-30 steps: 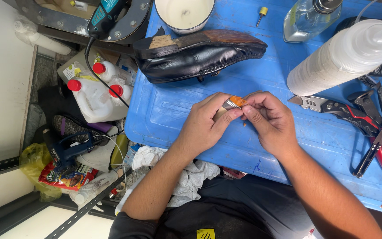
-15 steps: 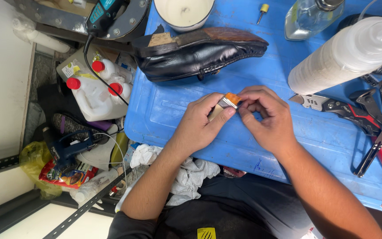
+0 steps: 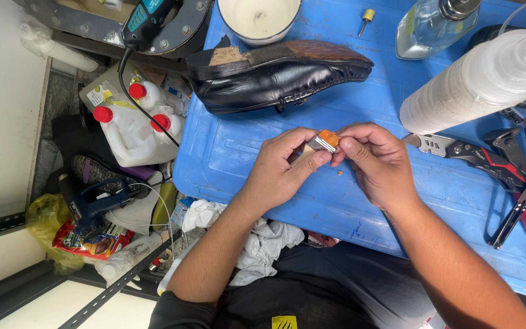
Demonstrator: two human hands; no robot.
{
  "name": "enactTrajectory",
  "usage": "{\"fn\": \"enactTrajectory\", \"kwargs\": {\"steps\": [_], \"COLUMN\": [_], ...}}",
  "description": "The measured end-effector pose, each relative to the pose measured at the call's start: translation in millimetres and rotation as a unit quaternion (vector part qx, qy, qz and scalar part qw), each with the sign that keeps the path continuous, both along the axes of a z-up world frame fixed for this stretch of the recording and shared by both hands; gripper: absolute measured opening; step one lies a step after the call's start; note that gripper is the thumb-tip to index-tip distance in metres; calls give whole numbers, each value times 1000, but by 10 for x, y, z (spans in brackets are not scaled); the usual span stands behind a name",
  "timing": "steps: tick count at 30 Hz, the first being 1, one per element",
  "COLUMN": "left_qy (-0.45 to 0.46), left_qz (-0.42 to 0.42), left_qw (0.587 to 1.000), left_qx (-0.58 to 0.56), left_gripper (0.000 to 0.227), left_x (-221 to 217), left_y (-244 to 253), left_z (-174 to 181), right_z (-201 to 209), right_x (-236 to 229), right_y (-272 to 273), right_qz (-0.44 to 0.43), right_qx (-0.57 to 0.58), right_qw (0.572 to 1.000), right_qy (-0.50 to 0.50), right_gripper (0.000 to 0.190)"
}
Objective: The person applies a liquid adhesive to the sole of a black leather shoe using a squeeze bottle and a brush. They spread the glue evenly across the sole surface, then clean the brush with a cloth and use pliers to remove dried glue from the bristles.
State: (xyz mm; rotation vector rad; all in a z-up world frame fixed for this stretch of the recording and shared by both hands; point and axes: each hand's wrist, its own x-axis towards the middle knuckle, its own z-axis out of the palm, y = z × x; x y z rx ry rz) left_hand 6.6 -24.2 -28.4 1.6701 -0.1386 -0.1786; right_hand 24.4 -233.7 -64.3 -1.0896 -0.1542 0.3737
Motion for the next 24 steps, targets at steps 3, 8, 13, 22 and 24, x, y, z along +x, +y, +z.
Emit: {"fn": "enactTrajectory", "kwargs": {"steps": [3,8,13,22,24], "left_qy": [-27,-120,16,-10,-21], "left_qz": [3,-1,2,-56,-59], "left_qw": [1000,992,996,998,997], "left_qx": [8,42,88,34,32], "left_gripper": [24,22,22,24,24], "left_x": [-21,-8,21,3,-22], "left_y": [10,3,36,6,21], "left_z": [5,58,116,140,153], "right_z": [80,389,737,833,734], "right_x": [6,-147,-374,-797,-889], "right_y": [69,-147,-740,-1608,-1641], "right_qz": [-29,-114,-234,-232,-229], "right_qx": [-132,-328,-568,-755,-757], "right_qw": [987,902,710,575,572], "right_qy": [-86,-256,-344,-213,-217], "right_gripper": [16,20,17,54,55]}}
